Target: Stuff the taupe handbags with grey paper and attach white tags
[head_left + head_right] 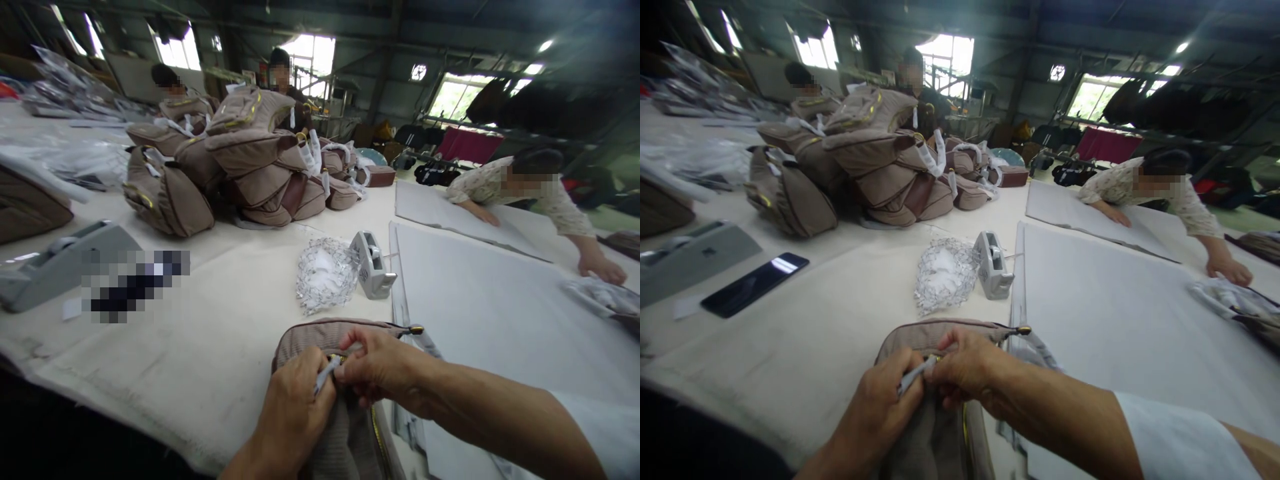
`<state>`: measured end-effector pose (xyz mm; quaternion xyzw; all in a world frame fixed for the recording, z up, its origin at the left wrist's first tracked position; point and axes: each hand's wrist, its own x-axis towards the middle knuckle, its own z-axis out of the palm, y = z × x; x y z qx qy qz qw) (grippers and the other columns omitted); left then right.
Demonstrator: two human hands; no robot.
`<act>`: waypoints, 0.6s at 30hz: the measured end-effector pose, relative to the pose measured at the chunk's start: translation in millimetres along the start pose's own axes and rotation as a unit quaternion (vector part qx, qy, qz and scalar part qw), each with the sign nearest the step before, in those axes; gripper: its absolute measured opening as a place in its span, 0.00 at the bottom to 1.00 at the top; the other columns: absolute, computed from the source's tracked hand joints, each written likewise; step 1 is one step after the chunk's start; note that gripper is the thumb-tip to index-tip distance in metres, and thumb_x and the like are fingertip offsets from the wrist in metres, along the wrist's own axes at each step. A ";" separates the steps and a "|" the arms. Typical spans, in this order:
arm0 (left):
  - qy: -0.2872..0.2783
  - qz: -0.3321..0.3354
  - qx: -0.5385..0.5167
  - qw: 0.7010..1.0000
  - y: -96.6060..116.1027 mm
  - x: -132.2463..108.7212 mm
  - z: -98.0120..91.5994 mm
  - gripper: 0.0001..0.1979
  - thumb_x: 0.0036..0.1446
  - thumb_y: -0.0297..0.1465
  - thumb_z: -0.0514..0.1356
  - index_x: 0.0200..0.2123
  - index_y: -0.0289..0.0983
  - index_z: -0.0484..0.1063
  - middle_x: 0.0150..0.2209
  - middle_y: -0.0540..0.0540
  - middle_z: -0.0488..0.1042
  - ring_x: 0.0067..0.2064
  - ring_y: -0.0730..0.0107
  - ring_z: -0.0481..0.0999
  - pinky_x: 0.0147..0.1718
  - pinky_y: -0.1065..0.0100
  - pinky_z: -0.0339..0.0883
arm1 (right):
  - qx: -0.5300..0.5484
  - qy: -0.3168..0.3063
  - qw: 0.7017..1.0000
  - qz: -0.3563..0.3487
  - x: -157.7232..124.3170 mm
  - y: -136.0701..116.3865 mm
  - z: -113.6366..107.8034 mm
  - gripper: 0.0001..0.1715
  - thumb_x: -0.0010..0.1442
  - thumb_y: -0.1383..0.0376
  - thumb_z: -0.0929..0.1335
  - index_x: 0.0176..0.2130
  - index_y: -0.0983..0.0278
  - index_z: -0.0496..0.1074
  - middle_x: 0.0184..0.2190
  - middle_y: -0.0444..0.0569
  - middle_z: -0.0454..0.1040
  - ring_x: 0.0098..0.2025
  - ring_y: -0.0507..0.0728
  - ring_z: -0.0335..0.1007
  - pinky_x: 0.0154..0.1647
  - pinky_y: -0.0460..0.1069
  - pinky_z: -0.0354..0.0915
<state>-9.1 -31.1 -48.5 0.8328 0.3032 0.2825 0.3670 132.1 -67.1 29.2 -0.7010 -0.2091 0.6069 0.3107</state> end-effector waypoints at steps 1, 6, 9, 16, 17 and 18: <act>-0.028 -0.047 -0.033 0.998 2.8 2.0 -3.9 0.07 0.57 0.28 0.51 0.26 0.38 0.62 0.24 0.50 0.69 0.27 0.69 0.69 0.26 0.69 0.58 | 0.025 -0.003 1.000 -0.012 0.6 4.2 0.2 0.21 0.44 0.75 0.67 0.37 0.63 0.57 0.16 0.32 0.64 0.17 0.46 0.57 0.17 0.41 0.59; -0.115 -0.206 -0.170 0.957 5.4 15.3 -18.1 0.10 0.51 0.33 0.56 0.22 0.38 0.57 0.21 0.55 0.60 0.25 0.73 0.60 0.23 0.71 0.51 | 0.062 -0.028 0.995 -0.075 13.0 27.8 1.5 0.27 0.38 0.68 0.70 0.39 0.65 0.59 0.15 0.33 0.65 0.16 0.46 0.58 0.17 0.42 0.58; -0.162 -0.258 -0.230 0.924 1.5 19.8 -22.2 0.12 0.47 0.35 0.58 0.23 0.38 0.56 0.19 0.57 0.56 0.23 0.76 0.53 0.21 0.73 0.45 | 0.060 -0.037 0.991 -0.117 19.4 36.9 2.6 0.26 0.38 0.66 0.71 0.38 0.66 0.61 0.14 0.33 0.65 0.15 0.46 0.58 0.16 0.42 0.56; -0.208 -0.314 -0.246 0.893 6.9 23.7 -30.5 0.12 0.41 0.34 0.60 0.23 0.38 0.57 0.17 0.59 0.56 0.20 0.80 0.51 0.17 0.74 0.42 | -0.025 -0.061 0.993 -0.096 20.5 31.1 3.3 0.15 0.43 0.74 0.66 0.35 0.67 0.64 0.16 0.35 0.65 0.16 0.46 0.59 0.17 0.41 0.57; -0.219 -0.324 -0.255 0.884 7.7 24.6 -31.4 0.12 0.41 0.33 0.60 0.23 0.38 0.57 0.16 0.59 0.56 0.18 0.81 0.51 0.17 0.75 0.41 | -0.051 -0.060 0.993 -0.093 20.9 30.2 3.3 0.14 0.44 0.75 0.65 0.35 0.66 0.64 0.15 0.35 0.65 0.16 0.46 0.59 0.17 0.42 0.58; -0.230 -0.334 -0.263 0.875 8.0 25.6 -32.3 0.11 0.40 0.32 0.59 0.23 0.38 0.57 0.15 0.60 0.56 0.17 0.81 0.51 0.16 0.75 0.41 | -0.079 -0.059 0.991 -0.095 21.5 29.9 3.2 0.13 0.45 0.75 0.65 0.35 0.66 0.65 0.16 0.36 0.64 0.16 0.47 0.59 0.16 0.42 0.58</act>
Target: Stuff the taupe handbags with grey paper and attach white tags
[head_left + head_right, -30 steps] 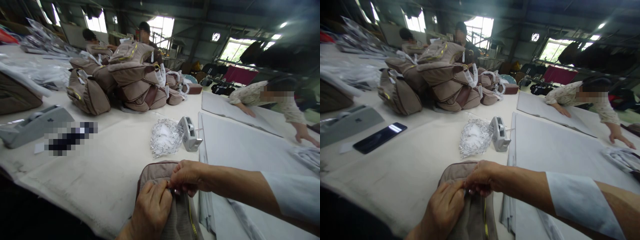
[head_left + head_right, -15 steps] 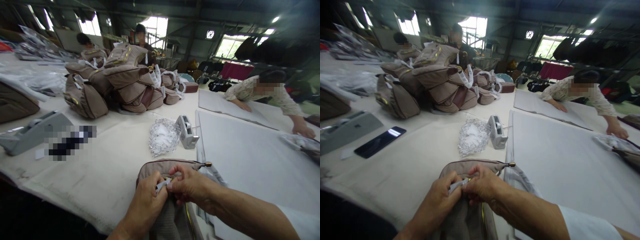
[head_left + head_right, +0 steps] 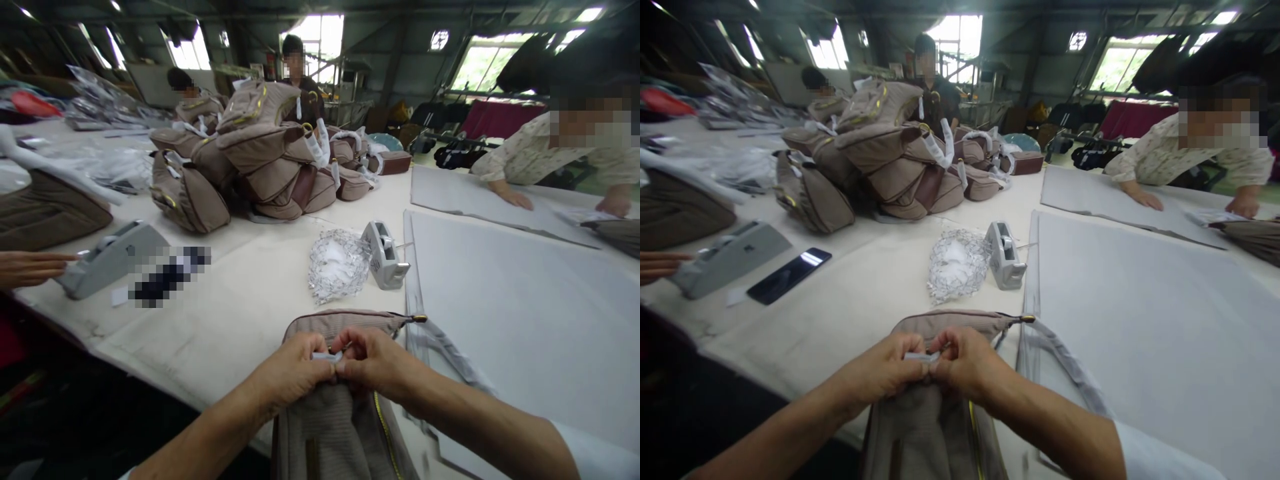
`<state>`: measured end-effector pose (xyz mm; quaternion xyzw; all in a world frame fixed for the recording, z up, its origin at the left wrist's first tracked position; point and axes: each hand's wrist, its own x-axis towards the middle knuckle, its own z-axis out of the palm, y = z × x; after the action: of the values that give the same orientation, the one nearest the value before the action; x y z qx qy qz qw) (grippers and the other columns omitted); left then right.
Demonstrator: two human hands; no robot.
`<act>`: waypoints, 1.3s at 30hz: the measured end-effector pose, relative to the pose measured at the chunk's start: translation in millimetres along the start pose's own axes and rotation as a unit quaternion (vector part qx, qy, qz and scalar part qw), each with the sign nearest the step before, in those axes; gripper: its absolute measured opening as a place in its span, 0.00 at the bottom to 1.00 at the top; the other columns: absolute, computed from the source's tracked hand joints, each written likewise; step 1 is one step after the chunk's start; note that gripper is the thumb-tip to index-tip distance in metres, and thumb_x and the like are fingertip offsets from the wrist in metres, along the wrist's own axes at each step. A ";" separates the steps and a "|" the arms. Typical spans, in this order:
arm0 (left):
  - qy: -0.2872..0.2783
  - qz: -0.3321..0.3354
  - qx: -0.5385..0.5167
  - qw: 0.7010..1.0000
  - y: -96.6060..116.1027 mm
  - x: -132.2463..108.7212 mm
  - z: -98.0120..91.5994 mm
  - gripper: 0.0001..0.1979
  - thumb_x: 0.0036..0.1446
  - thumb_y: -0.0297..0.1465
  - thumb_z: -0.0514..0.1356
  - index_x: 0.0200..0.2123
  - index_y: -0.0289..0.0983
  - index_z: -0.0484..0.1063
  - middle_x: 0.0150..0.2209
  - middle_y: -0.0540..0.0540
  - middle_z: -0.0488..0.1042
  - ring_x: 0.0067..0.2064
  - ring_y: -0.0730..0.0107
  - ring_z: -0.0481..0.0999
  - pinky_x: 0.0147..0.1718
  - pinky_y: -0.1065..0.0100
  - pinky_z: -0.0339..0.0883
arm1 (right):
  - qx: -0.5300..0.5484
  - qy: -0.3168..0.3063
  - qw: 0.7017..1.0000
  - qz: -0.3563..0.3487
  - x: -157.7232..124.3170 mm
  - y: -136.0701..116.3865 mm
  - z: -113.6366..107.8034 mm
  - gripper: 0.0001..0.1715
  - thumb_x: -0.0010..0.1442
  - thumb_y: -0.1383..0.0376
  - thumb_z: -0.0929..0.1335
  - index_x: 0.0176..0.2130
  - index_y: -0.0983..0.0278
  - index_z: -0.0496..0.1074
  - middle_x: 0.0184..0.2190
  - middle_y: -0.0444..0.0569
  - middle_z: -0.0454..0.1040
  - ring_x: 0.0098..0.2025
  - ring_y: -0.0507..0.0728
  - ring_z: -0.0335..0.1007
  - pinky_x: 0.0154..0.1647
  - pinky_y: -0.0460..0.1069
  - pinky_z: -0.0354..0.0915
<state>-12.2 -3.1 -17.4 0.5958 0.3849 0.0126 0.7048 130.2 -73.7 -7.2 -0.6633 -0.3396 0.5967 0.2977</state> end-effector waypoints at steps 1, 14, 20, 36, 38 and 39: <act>-0.011 -0.010 -0.009 1.000 0.7 0.3 -1.0 0.10 0.40 0.32 0.59 0.23 0.38 0.57 0.15 0.60 0.57 0.16 0.82 0.51 0.15 0.75 0.41 | -0.031 -0.002 1.000 -0.006 0.6 0.4 -0.2 0.12 0.46 0.75 0.65 0.35 0.66 0.65 0.16 0.36 0.65 0.16 0.48 0.60 0.16 0.42 0.57; -0.113 -0.047 -0.176 0.977 -19.1 5.8 -20.0 0.14 0.44 0.38 0.63 0.24 0.31 0.67 0.22 0.46 0.76 0.10 0.85 0.59 0.10 0.78 0.50 | -0.405 0.068 0.872 -0.267 5.4 28.3 4.7 0.09 0.65 0.64 0.60 0.40 0.66 0.68 0.31 0.50 0.77 0.33 0.57 0.74 0.30 0.46 0.59; -0.105 -0.054 -0.254 0.960 -30.0 3.9 -17.2 0.16 0.46 0.39 0.63 0.21 0.32 0.65 0.20 0.45 0.75 0.09 0.81 0.63 0.09 0.79 0.53 | -0.579 0.050 0.728 -0.362 9.2 29.0 7.0 0.06 0.60 0.73 0.63 0.39 0.66 0.65 0.31 0.47 0.74 0.28 0.55 0.72 0.20 0.48 0.51; -0.045 0.019 -0.177 0.983 -41.1 -13.7 -1.4 0.20 0.55 0.47 0.54 0.26 0.34 0.63 0.23 0.46 0.75 0.10 0.83 0.63 0.08 0.81 0.46 | -0.565 0.049 0.740 -0.362 2.6 7.5 -7.4 0.41 0.57 0.71 0.65 0.65 0.66 0.45 0.37 0.51 0.77 0.33 0.59 0.75 0.27 0.48 0.66; -0.002 0.040 -0.079 0.996 -40.3 -17.8 -0.8 0.19 0.58 0.45 0.52 0.30 0.34 0.64 0.26 0.48 0.75 0.11 0.84 0.64 0.09 0.81 0.43 | -0.502 0.103 0.776 -0.369 -21.5 18.3 -36.7 0.36 0.59 0.69 0.65 0.63 0.61 0.51 0.40 0.51 0.76 0.35 0.56 0.74 0.33 0.48 0.68; 0.017 0.046 -0.040 0.998 -40.2 -18.9 -0.2 0.18 0.58 0.44 0.52 0.31 0.34 0.65 0.27 0.49 0.75 0.11 0.85 0.64 0.09 0.81 0.43 | -0.475 0.155 0.790 -0.355 -36.6 26.9 -53.9 0.29 0.61 0.67 0.64 0.61 0.59 0.56 0.40 0.51 0.76 0.34 0.55 0.73 0.33 0.48 0.68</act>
<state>-43.4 -23.6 -41.6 0.5837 0.3683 0.0711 0.7201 184.2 -118.5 -1.2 -0.6377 -0.7409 0.1022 0.1845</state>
